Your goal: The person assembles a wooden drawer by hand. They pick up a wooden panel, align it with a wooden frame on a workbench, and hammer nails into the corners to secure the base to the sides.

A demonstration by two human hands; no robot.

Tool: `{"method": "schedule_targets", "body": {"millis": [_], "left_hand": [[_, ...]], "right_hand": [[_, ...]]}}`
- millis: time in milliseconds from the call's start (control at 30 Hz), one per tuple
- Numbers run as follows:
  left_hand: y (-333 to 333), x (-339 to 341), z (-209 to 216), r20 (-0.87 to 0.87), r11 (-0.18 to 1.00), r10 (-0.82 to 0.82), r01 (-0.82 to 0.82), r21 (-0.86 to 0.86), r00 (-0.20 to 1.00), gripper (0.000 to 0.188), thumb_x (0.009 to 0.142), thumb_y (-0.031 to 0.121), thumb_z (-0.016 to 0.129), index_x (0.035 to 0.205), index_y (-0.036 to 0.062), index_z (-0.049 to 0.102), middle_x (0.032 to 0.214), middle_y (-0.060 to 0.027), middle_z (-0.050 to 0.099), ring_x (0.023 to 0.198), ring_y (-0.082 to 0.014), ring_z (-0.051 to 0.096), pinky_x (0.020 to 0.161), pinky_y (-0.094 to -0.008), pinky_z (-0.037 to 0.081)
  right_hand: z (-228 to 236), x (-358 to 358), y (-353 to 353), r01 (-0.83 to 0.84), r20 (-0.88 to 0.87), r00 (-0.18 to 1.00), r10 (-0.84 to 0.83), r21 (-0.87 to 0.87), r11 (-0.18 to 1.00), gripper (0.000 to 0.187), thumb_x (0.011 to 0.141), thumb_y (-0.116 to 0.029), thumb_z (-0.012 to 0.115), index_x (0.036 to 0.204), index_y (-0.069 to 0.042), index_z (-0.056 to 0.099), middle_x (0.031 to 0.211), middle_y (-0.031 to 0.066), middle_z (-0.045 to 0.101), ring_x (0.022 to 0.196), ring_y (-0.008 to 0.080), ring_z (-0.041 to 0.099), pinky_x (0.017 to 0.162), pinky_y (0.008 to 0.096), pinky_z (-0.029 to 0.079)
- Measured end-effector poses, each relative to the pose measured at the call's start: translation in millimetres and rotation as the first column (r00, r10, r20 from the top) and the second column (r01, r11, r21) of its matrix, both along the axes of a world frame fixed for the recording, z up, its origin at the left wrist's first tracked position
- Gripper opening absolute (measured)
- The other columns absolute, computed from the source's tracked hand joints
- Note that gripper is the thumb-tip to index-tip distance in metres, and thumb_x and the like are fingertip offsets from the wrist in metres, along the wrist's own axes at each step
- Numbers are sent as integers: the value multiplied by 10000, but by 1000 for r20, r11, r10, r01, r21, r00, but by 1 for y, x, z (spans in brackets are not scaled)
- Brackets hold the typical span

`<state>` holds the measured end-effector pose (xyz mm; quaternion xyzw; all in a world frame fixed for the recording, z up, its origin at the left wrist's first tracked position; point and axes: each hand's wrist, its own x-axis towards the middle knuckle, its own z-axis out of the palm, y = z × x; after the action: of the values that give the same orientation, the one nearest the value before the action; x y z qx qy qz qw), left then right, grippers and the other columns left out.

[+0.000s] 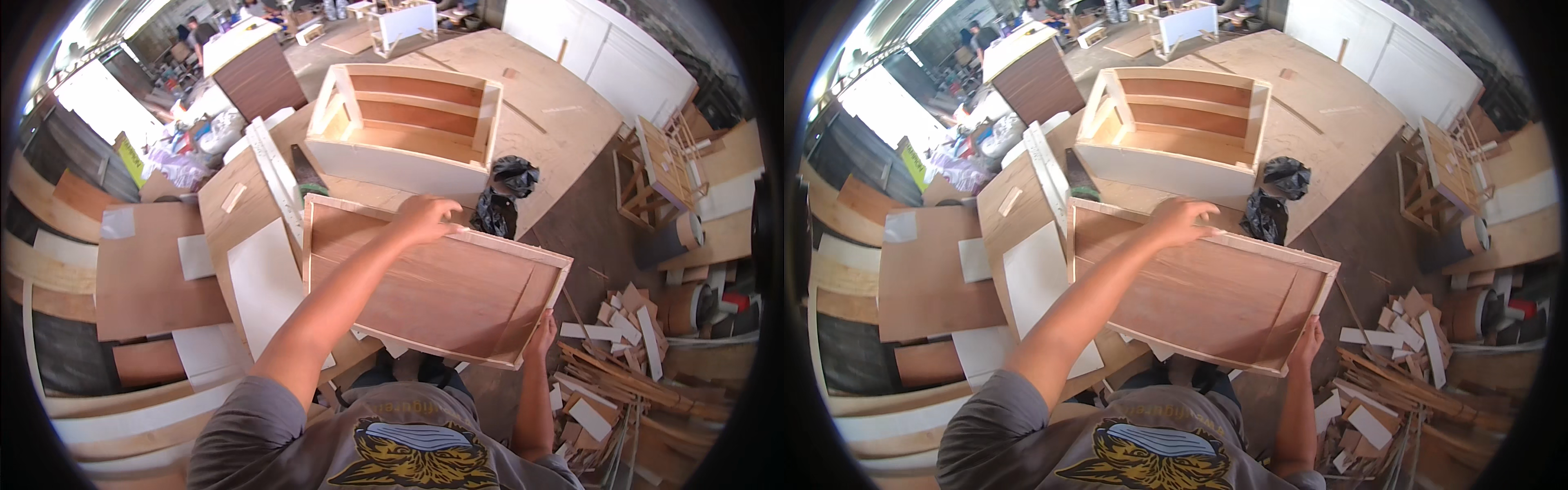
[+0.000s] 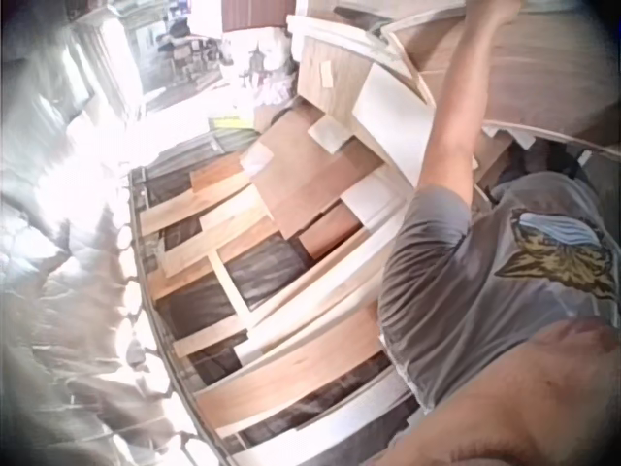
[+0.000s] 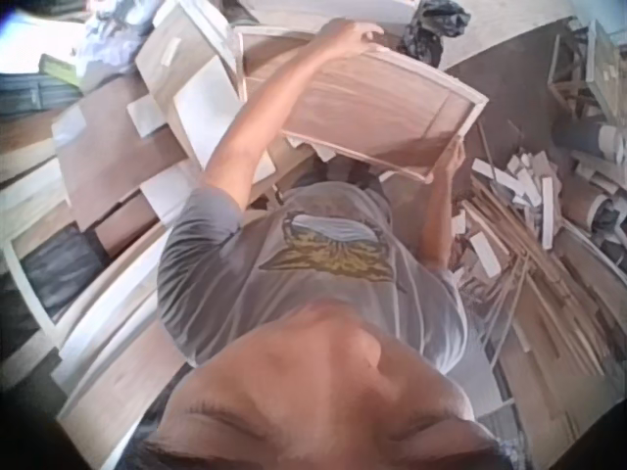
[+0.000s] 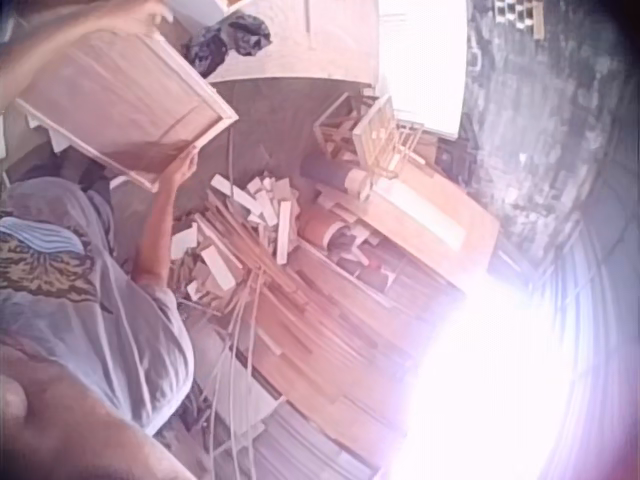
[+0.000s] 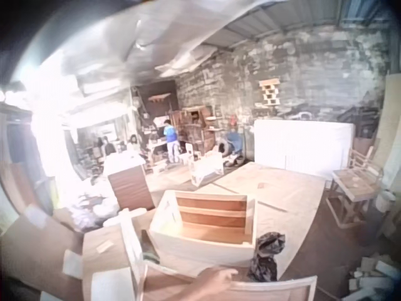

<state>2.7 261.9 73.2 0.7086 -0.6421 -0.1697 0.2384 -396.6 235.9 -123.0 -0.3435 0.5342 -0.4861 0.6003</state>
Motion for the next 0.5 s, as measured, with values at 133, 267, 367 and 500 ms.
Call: {"method": "schedule_targets", "body": {"millis": [133,267,367,500], "left_hand": [[40,0,-46,-66,815,220,-220,-535,973,394,868,354,767,1124,60,709,1133,-130,696,1098,-332,626,966,-444,480],[155,-1,-121,-231,689,530,-574,-443,816,402,881,285,778,1166,26,665,1188,-163,656,1170,-354,572,982,-464,451],[251,-9,-207,-250,576,754,-794,-192,608,563,898,349,770,1295,10,560,1210,-150,622,1249,-327,517,1000,-444,433],[325,4,-302,-739,547,663,-753,366,122,613,921,453,725,1318,46,495,1060,-69,591,967,-201,577,787,-330,464]], "right_hand": [[-11,-11,34,58,-2,998,-58,35,998,332,1057,-379,556,901,-98,637,794,-57,571,726,52,509,645,239,408],[-22,-12,69,111,-1,994,-111,112,987,349,1055,-404,546,936,-90,644,833,-18,622,746,91,589,661,265,482],[-44,-15,91,163,-10,986,-164,162,973,372,1057,-423,528,973,-80,646,851,22,655,728,137,647,647,310,545],[-32,12,121,243,-20,970,-244,217,945,396,1053,-437,530,934,-77,643,805,14,647,686,126,631,616,288,527]]}}
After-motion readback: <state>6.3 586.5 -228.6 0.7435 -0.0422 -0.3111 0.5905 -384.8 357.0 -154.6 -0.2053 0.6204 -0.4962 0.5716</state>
